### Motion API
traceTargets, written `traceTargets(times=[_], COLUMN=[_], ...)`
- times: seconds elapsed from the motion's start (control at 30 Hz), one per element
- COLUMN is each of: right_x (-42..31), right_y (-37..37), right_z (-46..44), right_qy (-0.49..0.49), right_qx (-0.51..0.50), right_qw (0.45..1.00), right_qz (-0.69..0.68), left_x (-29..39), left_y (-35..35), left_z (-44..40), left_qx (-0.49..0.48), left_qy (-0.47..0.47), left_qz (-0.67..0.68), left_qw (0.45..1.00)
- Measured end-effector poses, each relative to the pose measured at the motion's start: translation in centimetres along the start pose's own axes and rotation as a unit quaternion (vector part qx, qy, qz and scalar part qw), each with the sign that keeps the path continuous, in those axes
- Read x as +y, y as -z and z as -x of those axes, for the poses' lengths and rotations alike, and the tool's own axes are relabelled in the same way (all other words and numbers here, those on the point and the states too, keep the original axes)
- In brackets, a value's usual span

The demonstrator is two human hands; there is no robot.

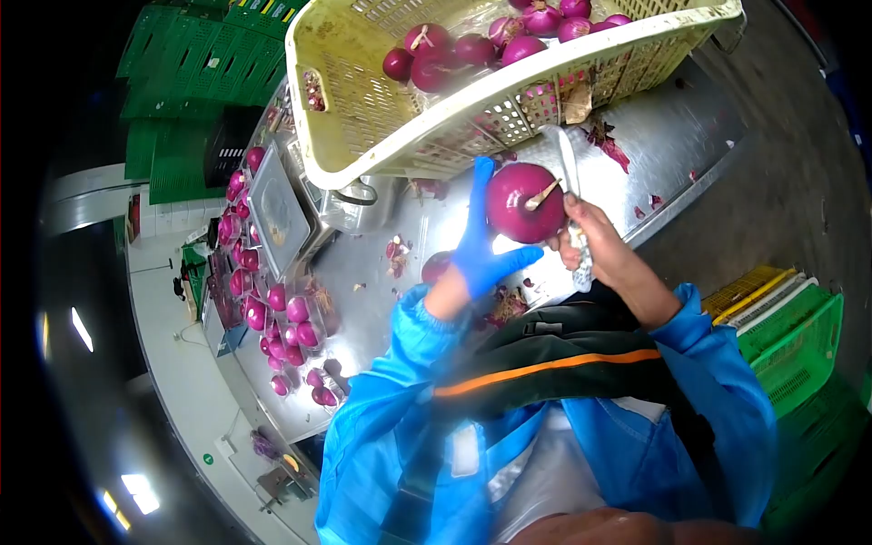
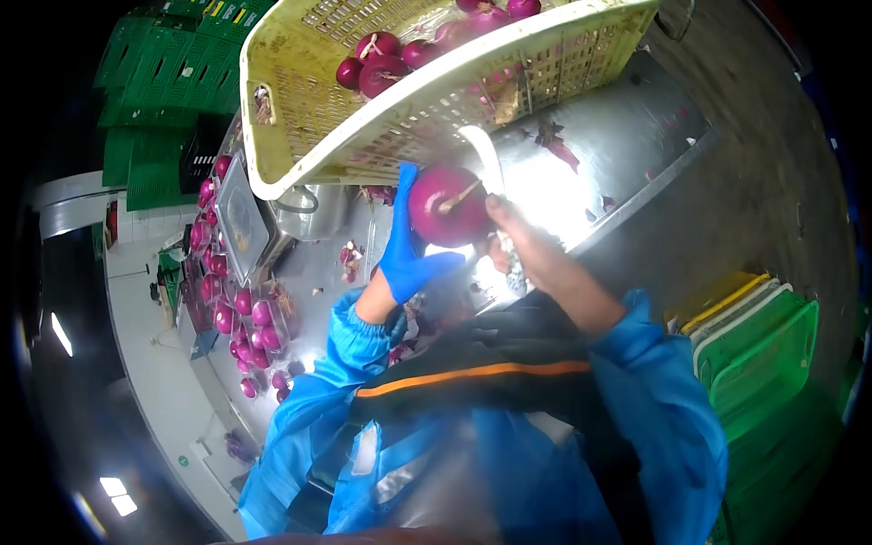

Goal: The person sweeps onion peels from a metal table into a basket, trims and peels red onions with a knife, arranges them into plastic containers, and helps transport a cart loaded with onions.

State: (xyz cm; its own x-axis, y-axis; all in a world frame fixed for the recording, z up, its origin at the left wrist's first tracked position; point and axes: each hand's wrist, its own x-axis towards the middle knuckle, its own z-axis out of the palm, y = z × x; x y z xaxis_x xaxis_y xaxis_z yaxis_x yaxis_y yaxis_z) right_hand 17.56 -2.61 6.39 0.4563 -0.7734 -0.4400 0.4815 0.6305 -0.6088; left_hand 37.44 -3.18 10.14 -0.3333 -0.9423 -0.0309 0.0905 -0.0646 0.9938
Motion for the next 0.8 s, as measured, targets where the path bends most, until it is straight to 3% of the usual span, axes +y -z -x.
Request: traceTargets(times=[0.03, 0.07, 0.17, 0.23, 0.3, 0.33, 0.43, 0.57, 0.67, 0.77, 0.8], right_x=[0.2, 0.1, 2.2, -1.2, -1.6, -1.9, -2.7, -2.5, -1.8, -1.8, -1.9], right_y=[-1.2, -1.3, 1.6, -1.3, -0.8, -1.1, -1.6, -0.5, 1.6, 0.7, 0.2], right_z=[0.1, 0.3, -0.7, 1.5, 2.1, 2.1, 1.4, 0.6, 0.8, 1.6, 1.5], right_qy=[-0.015, -0.013, 0.111, 0.283, 0.413, 0.426, 0.436, 0.453, 0.414, 0.396, 0.38], right_qx=[0.015, -0.043, 0.08, 0.141, 0.117, 0.122, 0.108, 0.098, 0.117, 0.102, 0.099], right_qw=[1.0, 0.998, 0.954, 0.808, 0.63, 0.58, 0.54, 0.527, 0.558, 0.629, 0.695], right_qz=[-0.013, -0.032, 0.266, 0.497, 0.647, 0.683, 0.712, 0.713, 0.71, 0.661, 0.602], left_x=[-0.5, -0.6, -2.5, -1.6, -1.0, -0.7, 0.2, 0.8, 0.7, 0.3, 0.1], left_y=[0.1, 0.3, 1.5, 1.1, 1.0, 1.0, 0.8, 0.6, 0.7, 0.4, 0.1], left_z=[-0.4, -0.4, 0.2, 0.9, 1.4, 1.5, 1.6, 1.9, 2.0, 2.0, 1.8], left_qx=[0.018, 0.035, 0.083, 0.088, 0.082, 0.066, 0.028, 0.015, 0.029, 0.055, 0.063], left_qy=[-0.028, -0.019, 0.068, 0.087, 0.1, 0.107, 0.12, 0.114, 0.083, 0.059, 0.052], left_qz=[-0.012, -0.008, 0.071, 0.123, 0.125, 0.107, 0.059, 0.001, -0.019, -0.028, -0.033], left_qw=[0.999, 0.999, 0.992, 0.985, 0.984, 0.986, 0.991, 0.993, 0.996, 0.996, 0.996])
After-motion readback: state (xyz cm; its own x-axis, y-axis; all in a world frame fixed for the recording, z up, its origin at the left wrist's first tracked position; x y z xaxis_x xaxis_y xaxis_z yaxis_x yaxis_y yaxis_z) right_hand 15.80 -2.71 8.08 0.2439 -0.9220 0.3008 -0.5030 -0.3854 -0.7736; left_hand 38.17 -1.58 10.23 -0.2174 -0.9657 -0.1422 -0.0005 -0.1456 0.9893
